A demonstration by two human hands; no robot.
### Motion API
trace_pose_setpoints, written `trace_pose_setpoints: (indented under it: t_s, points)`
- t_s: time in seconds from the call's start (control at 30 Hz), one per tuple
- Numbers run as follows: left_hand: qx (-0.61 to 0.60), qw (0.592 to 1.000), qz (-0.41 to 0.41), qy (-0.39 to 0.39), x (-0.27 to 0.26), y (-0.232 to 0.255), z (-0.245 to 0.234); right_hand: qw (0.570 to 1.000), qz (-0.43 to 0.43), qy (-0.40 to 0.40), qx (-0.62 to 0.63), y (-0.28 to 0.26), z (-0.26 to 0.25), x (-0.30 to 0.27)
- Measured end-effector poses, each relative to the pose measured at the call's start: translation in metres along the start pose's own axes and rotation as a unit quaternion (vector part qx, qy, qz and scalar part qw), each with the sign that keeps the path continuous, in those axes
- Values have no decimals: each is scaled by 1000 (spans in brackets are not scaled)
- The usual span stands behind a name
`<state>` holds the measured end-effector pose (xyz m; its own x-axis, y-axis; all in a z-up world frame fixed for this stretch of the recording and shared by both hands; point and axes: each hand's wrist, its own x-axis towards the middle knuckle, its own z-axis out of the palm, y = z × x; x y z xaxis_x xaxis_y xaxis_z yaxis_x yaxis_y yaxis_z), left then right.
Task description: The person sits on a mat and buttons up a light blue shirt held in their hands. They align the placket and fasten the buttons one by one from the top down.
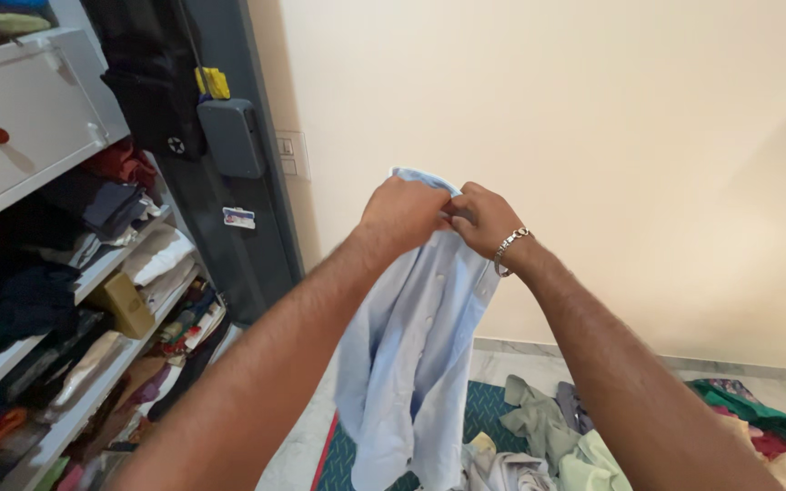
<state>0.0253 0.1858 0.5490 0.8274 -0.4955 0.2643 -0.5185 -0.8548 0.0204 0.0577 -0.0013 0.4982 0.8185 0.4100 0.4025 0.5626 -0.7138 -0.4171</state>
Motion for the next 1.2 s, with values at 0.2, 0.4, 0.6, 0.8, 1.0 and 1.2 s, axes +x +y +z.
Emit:
trace_pose_setpoints:
  t_s: [0.2, 0.4, 0.6, 0.8, 1.0, 1.2]
  points:
    - [16, 995, -52, -83, -2, -28, 6, 1000, 9, -29, -8, 16, 5, 1]
    - [-43, 987, -92, -127, 4, -46, 38, 995, 8, 33, 97, 32, 20, 3]
    - [-134, 982, -78, -105, 17, -56, 73, 987, 72, 67, 130, 29, 38, 9]
    - [-158, 966, -165, -121, 1, -51, 65, 971, 120, 117, 169, 7, 37, 3]
    - [-175, 965, -180, -79, 1, -45, 67, 939, 183, 120, 267, 0, 43, 5]
    - [-238, 951, -196, -34, 5, -37, 74, 908, 171, 178, 337, -3, 59, -3]
